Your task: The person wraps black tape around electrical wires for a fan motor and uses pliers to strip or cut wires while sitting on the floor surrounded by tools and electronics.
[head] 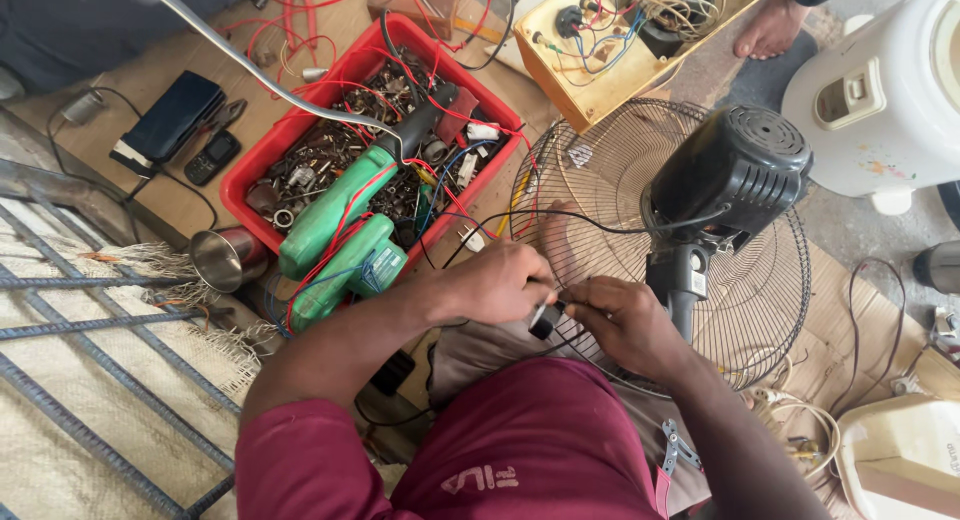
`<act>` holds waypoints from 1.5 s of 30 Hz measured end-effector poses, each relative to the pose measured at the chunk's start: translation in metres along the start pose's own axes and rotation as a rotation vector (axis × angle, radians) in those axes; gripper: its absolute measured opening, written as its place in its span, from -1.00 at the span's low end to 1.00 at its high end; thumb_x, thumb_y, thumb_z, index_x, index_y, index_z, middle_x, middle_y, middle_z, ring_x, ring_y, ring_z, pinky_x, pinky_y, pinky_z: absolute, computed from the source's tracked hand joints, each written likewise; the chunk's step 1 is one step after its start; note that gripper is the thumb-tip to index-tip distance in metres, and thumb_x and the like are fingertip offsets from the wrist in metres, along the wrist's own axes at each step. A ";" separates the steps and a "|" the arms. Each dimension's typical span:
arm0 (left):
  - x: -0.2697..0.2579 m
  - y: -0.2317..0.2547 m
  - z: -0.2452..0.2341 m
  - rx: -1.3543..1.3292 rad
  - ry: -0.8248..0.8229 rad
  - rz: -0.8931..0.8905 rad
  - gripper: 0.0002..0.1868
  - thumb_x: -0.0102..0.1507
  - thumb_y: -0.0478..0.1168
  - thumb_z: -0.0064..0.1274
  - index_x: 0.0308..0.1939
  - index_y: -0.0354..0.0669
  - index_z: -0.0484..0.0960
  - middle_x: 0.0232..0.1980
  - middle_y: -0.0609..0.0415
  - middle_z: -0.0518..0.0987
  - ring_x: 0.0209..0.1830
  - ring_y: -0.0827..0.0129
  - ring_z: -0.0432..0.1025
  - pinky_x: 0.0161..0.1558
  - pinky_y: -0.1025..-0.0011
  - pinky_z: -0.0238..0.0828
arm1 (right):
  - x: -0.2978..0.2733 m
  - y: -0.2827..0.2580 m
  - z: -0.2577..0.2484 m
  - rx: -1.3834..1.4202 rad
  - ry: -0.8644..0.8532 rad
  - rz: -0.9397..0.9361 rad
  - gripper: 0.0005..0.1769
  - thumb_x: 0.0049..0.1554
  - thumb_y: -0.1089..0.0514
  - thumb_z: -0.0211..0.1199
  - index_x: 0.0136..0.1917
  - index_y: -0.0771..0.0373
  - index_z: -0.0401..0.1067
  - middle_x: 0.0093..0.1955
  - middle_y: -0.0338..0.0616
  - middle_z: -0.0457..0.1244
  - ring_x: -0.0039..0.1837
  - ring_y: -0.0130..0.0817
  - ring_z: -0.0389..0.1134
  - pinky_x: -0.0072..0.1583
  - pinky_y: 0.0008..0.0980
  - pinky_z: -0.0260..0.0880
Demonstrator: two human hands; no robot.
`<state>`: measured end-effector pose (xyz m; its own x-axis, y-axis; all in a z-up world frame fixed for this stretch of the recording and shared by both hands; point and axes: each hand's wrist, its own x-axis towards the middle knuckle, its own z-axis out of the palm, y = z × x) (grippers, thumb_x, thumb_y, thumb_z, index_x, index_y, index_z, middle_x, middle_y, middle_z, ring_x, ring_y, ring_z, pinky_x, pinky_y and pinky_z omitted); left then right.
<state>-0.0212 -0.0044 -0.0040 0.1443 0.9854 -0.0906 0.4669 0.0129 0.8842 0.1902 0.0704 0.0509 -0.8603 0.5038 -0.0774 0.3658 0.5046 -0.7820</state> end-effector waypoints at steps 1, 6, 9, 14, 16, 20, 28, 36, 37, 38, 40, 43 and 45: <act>-0.003 0.000 -0.003 -0.018 -0.041 0.058 -0.81 0.18 -0.21 0.13 -0.27 -0.26 0.75 -0.32 -0.12 0.69 -0.26 0.13 0.64 -0.14 0.24 0.53 | -0.002 0.000 -0.002 0.024 -0.034 -0.013 -0.83 0.08 0.29 0.33 -0.02 0.32 0.58 -0.22 -0.07 0.38 -0.24 -0.28 0.43 -0.16 -0.32 0.42; -0.008 0.002 -0.007 -0.033 -0.030 0.286 -0.80 0.13 -0.37 0.19 -0.17 -0.30 0.74 -0.16 -0.11 0.68 -0.12 0.09 0.61 -0.04 0.27 0.53 | -0.011 0.015 -0.006 0.130 -0.065 -0.118 -0.86 0.13 0.30 0.30 -0.01 0.35 0.52 -0.19 -0.14 0.36 -0.14 -0.34 0.39 -0.08 -0.37 0.39; -0.012 0.009 0.000 -0.024 0.031 0.362 -0.78 0.15 -0.46 0.17 -0.14 -0.27 0.74 -0.12 -0.06 0.69 -0.09 0.12 0.61 -0.02 0.30 0.56 | -0.013 0.033 -0.007 0.286 -0.136 0.125 -0.84 0.16 0.30 0.26 0.03 0.34 0.55 -0.25 -0.22 0.32 -0.20 -0.46 0.29 -0.14 -0.42 0.31; -0.022 0.037 0.007 -0.036 0.185 0.463 -0.57 0.02 -0.48 0.18 -0.01 -0.28 0.72 -0.03 -0.09 0.63 -0.11 0.06 0.57 -0.05 0.26 0.54 | -0.012 0.050 -0.008 0.379 -0.185 0.441 -0.80 0.19 0.27 0.22 0.06 0.32 0.59 -0.35 -0.28 0.25 -0.29 -0.55 0.20 -0.21 -0.46 0.25; -0.025 0.042 0.009 0.012 0.249 0.438 -0.65 0.08 -0.49 0.14 -0.05 -0.26 0.72 -0.06 -0.08 0.65 -0.14 0.10 0.59 -0.09 0.27 0.56 | -0.013 0.048 -0.009 0.425 -0.201 0.405 -0.80 0.17 0.26 0.24 0.04 0.36 0.58 -0.32 -0.32 0.29 -0.28 -0.55 0.22 -0.20 -0.47 0.27; -0.023 0.032 0.019 -0.064 0.346 0.367 -0.75 0.24 -0.48 0.01 -0.03 -0.32 0.67 -0.17 -0.10 0.67 -0.19 0.20 0.63 -0.15 0.33 0.61 | -0.015 0.038 -0.011 0.350 -0.113 0.349 -0.78 0.15 0.22 0.31 0.05 0.33 0.62 -0.35 -0.25 0.31 -0.28 -0.54 0.26 -0.22 -0.45 0.30; -0.007 -0.008 0.036 -0.724 0.150 -0.391 -0.84 0.33 -0.31 0.06 -0.19 -0.36 0.69 -0.47 0.02 0.61 -0.61 0.47 0.44 -0.59 0.48 0.35 | -0.015 0.019 -0.003 0.160 0.049 0.321 -0.74 0.12 0.17 0.34 0.09 0.25 0.61 -0.27 -0.21 0.44 -0.29 -0.51 0.36 -0.20 -0.44 0.43; 0.003 -0.006 0.034 -0.804 0.068 -0.574 -0.88 0.27 -0.34 0.09 -0.12 -0.27 0.55 -0.44 0.07 0.58 -0.66 0.47 0.40 -0.69 0.48 0.22 | -0.018 0.008 0.003 -0.007 0.083 -0.019 -0.69 0.09 0.25 0.37 0.14 0.27 0.59 -0.16 -0.05 0.42 -0.16 -0.31 0.47 -0.11 -0.36 0.48; 0.003 -0.001 0.029 -0.733 0.076 -0.464 -0.88 0.27 -0.34 0.07 -0.11 -0.25 0.57 -0.41 0.10 0.60 -0.61 0.48 0.45 -0.62 0.50 0.32 | -0.018 0.007 0.002 -0.030 0.110 0.017 -0.70 0.08 0.23 0.40 0.11 0.25 0.60 -0.16 -0.05 0.42 -0.16 -0.31 0.49 -0.11 -0.37 0.50; 0.001 0.004 0.025 -0.663 0.084 -0.357 -0.87 0.28 -0.33 0.06 -0.10 -0.22 0.58 -0.39 0.13 0.61 -0.55 0.49 0.50 -0.54 0.51 0.42 | -0.018 0.005 0.001 -0.030 0.109 0.017 -0.70 0.08 0.23 0.40 0.11 0.25 0.60 -0.16 -0.05 0.42 -0.16 -0.31 0.49 -0.11 -0.37 0.50; -0.005 0.015 0.016 -0.523 0.105 -0.175 -0.86 0.25 -0.36 0.12 -0.12 -0.25 0.64 -0.36 0.13 0.65 -0.44 0.46 0.54 -0.42 0.50 0.47 | -0.018 0.002 -0.006 -0.013 0.131 0.004 -0.74 0.12 0.25 0.34 0.11 0.29 0.58 -0.14 -0.08 0.43 -0.15 -0.35 0.48 -0.11 -0.40 0.49; -0.010 0.028 0.004 -0.264 0.210 0.227 -0.84 0.20 -0.43 0.20 -0.13 -0.24 0.69 -0.24 0.10 0.67 -0.23 0.38 0.59 -0.17 0.44 0.53 | -0.019 -0.001 -0.015 0.074 0.078 0.246 -0.74 0.20 0.27 0.18 0.14 0.30 0.55 -0.26 -0.11 0.41 -0.26 -0.35 0.46 -0.18 -0.40 0.49; -0.009 0.037 0.000 -0.163 0.270 0.446 -0.81 0.19 -0.46 0.21 -0.14 -0.20 0.68 -0.16 0.08 0.66 -0.12 0.31 0.61 -0.05 0.38 0.54 | -0.018 0.003 -0.022 0.110 0.066 0.190 -0.74 0.23 0.27 0.14 0.15 0.33 0.53 -0.26 -0.13 0.41 -0.25 -0.41 0.46 -0.16 -0.42 0.49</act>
<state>-0.0052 -0.0128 0.0294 0.0583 0.9097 0.4111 0.2670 -0.4110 0.8717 0.2145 0.0778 0.0636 -0.7532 0.6290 -0.1923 0.4753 0.3183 -0.8202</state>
